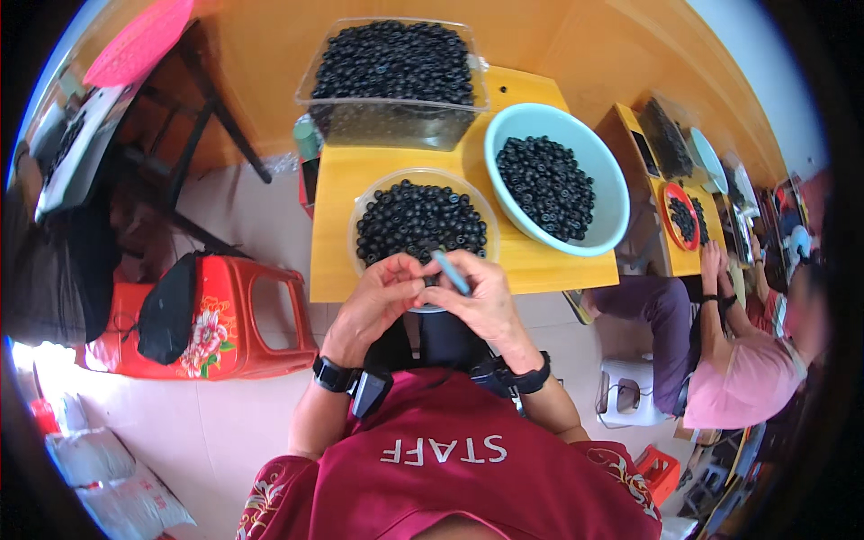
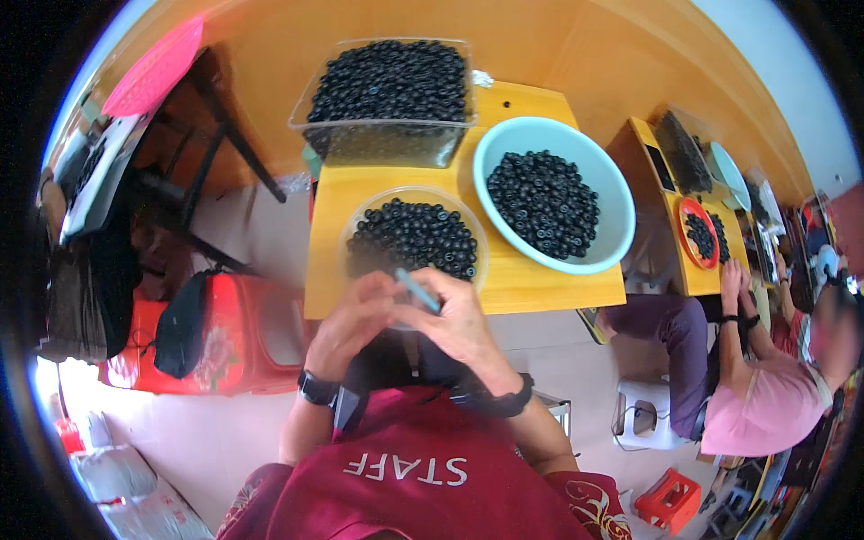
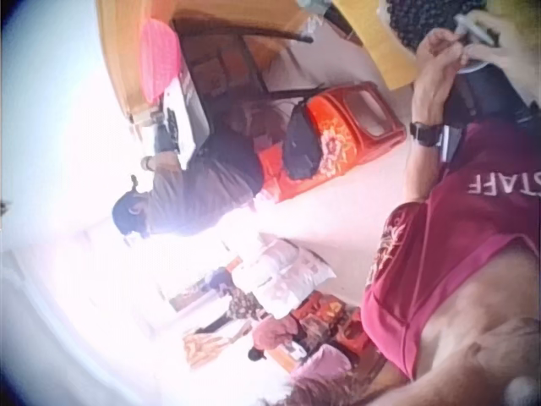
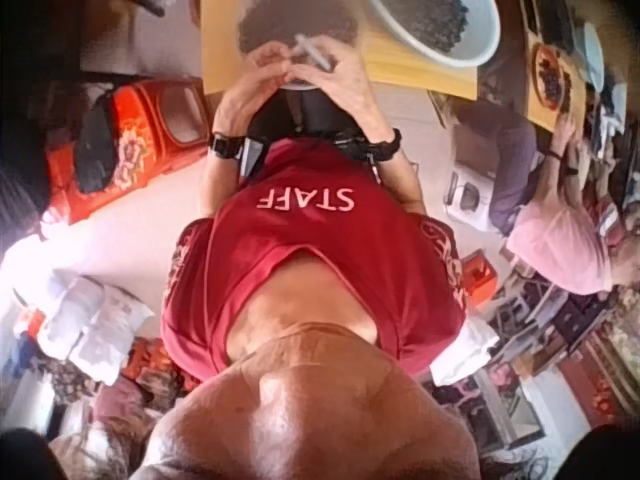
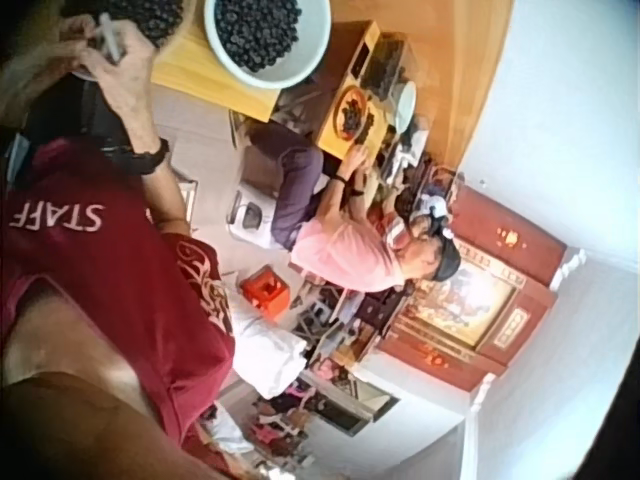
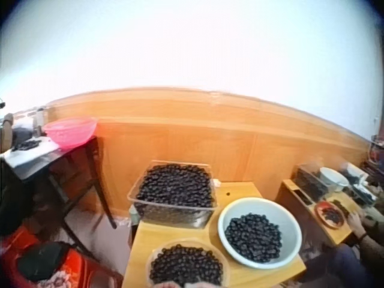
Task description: Sorting and inspecting small black round fruit or industrial objects from one container to another using hands and a small pick tool.
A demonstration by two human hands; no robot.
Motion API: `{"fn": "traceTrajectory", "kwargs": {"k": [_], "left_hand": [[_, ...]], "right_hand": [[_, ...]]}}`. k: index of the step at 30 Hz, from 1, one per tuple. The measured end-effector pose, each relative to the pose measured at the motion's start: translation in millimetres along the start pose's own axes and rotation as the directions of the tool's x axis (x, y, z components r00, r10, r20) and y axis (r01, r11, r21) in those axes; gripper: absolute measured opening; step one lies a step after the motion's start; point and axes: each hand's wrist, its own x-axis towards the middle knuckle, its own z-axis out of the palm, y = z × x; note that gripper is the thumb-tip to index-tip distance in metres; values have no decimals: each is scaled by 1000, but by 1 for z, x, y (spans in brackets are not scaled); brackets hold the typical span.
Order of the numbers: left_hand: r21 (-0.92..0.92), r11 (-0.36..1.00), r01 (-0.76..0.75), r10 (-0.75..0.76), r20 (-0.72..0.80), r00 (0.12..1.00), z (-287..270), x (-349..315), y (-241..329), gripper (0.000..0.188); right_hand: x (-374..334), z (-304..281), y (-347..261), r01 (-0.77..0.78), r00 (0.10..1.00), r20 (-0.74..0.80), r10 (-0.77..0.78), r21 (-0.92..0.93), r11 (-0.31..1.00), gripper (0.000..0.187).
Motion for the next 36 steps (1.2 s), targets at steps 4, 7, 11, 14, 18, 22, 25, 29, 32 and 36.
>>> {"fn": "traceTrajectory", "kwargs": {"k": [4, 7, 11, 14, 18, 22, 25, 29, 32, 36], "left_hand": [[-6, 997, 80, -80, 64, 995, -10, -4, -2, 16], [-50, 995, 89, -85, 82, 993, -9, -2, -5, 16], [13, 998, 55, -56, 26, 998, 14, -3, 0, 17], [104, 995, 5, -8, 20, 1000, 14, -2, 8, 18], [341, 936, -83, 145, -160, 976, -4, -8, 20, 17], [551, 827, -115, 288, -239, 927, -15, -6, 29, 12], [682, 715, -152, 369, -184, 911, -31, 4, 27, 12], [944, 304, -127, 472, -33, 881, -24, 28, 23, 19], [966, 189, -175, 511, 55, 858, -21, 48, 9, 24], [987, -119, -108, 589, 158, 792, -8, 63, -10, 22]], "right_hand": [[-4, 7, 4, -187, 982, 85, 167, 425, 886, 13], [-9, 4, 8, -95, 995, 44, 90, 138, 986, 15], [-11, 0, 8, -66, 997, -8, 70, 261, 963, 16], [0, -25, 4, -81, 985, -157, 77, -19, 997, 15], [46, -89, 0, 50, 881, -415, -227, -396, 917, 19], [55, -114, -5, -14, 791, -523, -319, -536, 844, 26], [40, -96, 7, -24, 838, -482, -255, -500, 866, 20], [12, -76, 28, -110, 863, -483, -145, -461, 881, 14], [-2, -69, 41, -137, 858, -503, -103, -417, 898, 14], [-9, -59, 39, -65, 864, -477, -160, -422, 904, 11]]}}
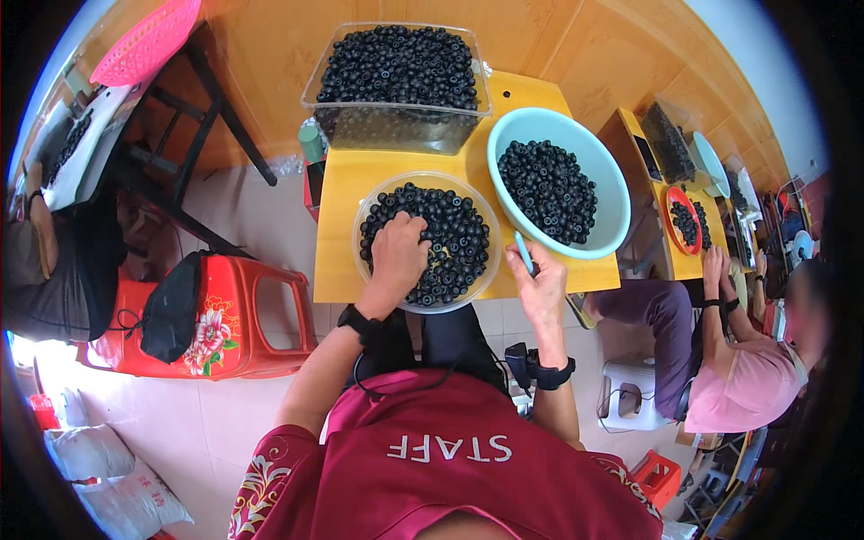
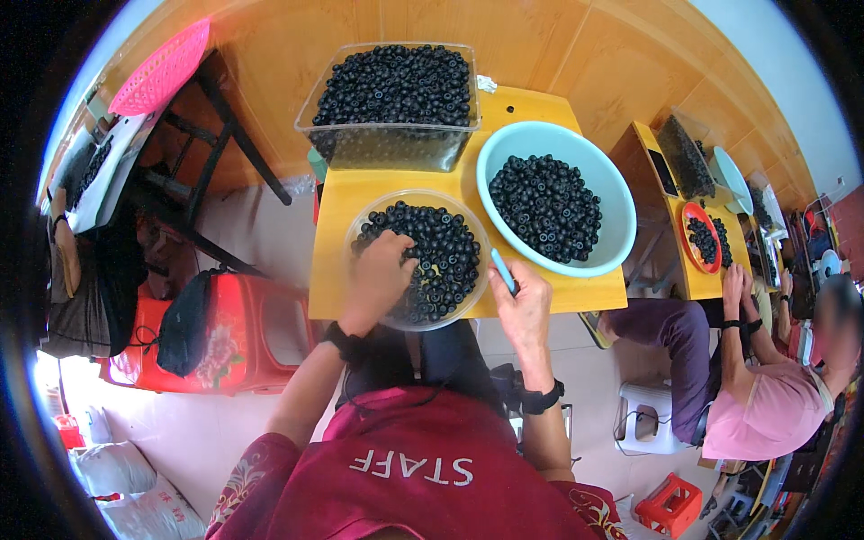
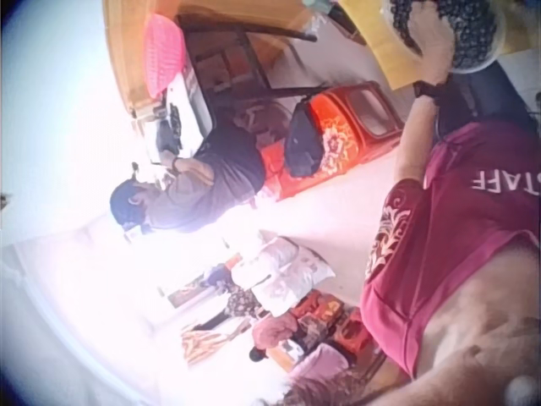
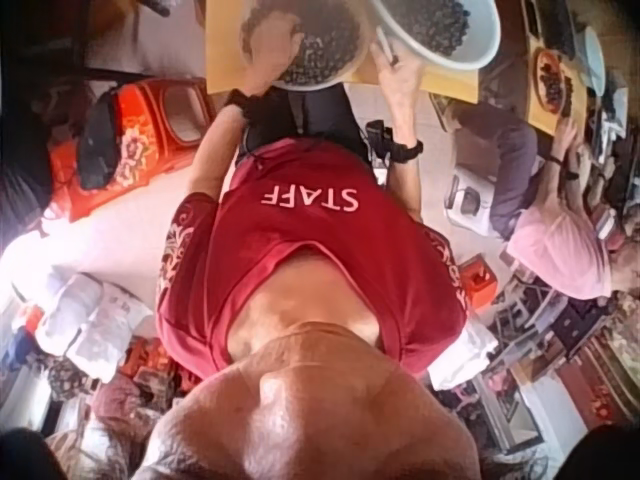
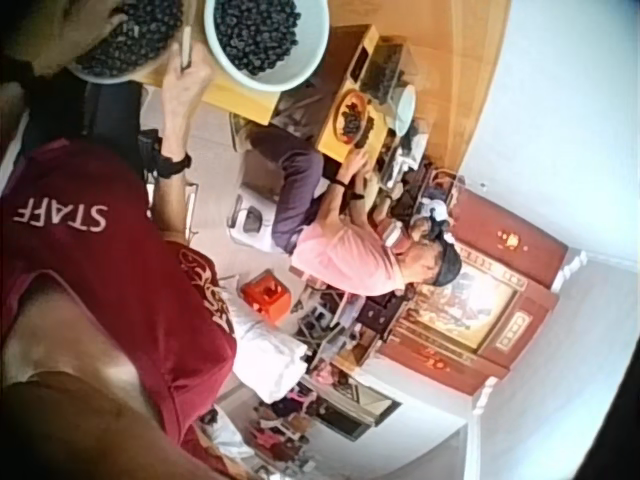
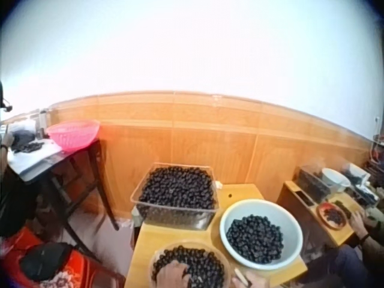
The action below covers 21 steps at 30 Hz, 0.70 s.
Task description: Sorting and inspecting small black round fruit or industrial objects from one container to another using hands and a small pick tool.
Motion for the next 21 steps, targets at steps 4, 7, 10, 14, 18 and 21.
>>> {"fn": "traceTrajectory", "kwargs": {"k": [4, 7, 10, 14, 18, 21], "left_hand": [[272, 962, -39, 43, -9, 999, 15, 3, 4, 25], [314, 947, -68, 70, 3, 998, 22, 5, -2, 25], [242, 966, -95, 96, 9, 995, 19, 6, -3, 24], [-254, 962, 101, -76, 106, 991, -7, 7, 4, 18], [-862, 216, 459, -205, 420, 884, -39, 1, 15, 10], [-869, 26, 494, -151, 485, 861, -48, -9, 17, 12]], "right_hand": [[-6, 3, 2, -8, 1000, 22, 7, 28, 1000, 10], [-10, 5, -1, -12, 998, 55, 12, 12, 1000, 10], [-13, 6, -3, -32, 997, 70, 31, 12, 999, 10], [-15, 6, -1, -47, 996, 72, 44, 37, 998, 10], [-17, 8, -3, -62, 993, 107, 55, 60, 996, 10], [-20, 13, -10, -57, 985, 166, 47, 56, 997, 12]]}}
